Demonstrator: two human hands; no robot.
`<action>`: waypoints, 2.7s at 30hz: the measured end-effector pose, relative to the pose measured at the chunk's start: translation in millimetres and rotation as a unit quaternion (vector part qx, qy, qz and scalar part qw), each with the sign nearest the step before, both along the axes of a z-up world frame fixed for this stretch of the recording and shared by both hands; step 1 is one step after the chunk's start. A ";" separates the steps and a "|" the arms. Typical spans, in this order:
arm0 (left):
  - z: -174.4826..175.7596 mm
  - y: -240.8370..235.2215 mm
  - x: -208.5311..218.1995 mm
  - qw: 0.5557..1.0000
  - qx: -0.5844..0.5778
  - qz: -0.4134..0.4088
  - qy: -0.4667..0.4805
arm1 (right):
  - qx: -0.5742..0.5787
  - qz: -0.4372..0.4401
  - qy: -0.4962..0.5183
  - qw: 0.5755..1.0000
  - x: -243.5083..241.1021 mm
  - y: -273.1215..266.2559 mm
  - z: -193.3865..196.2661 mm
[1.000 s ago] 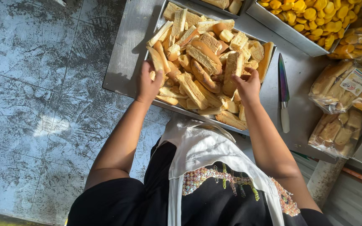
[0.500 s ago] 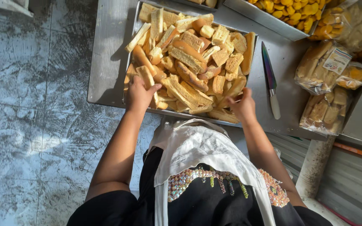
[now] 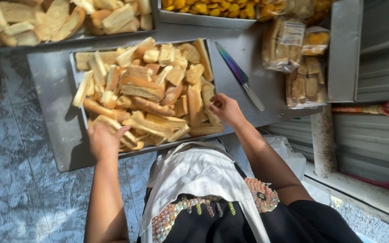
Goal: The person packs sliced bread pieces from a metal tray into clear plastic bags. They use a knife to assist in opening the bags and arranging the bread inside, then place the filled bags into a white sack.
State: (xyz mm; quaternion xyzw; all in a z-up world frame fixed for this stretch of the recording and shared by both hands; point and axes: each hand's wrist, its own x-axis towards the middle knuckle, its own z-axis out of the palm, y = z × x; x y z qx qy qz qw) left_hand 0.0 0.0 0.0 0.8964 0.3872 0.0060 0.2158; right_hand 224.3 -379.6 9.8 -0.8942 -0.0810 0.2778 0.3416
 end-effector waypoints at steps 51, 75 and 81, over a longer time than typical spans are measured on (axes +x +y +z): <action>69.1 -267.6 239.5 0.871 0.279 -0.404 0.004 | -0.011 -0.045 -0.024 0.999 60.2 -174.5 -100.2; 123.7 -298.4 303.0 0.841 0.086 -0.456 -0.277 | -0.006 -0.067 -0.289 0.955 -39.4 -219.3 90.0; 110.3 -342.8 287.9 0.834 0.086 -0.480 -0.259 | -0.068 -0.047 -0.304 0.949 9.4 -193.3 95.7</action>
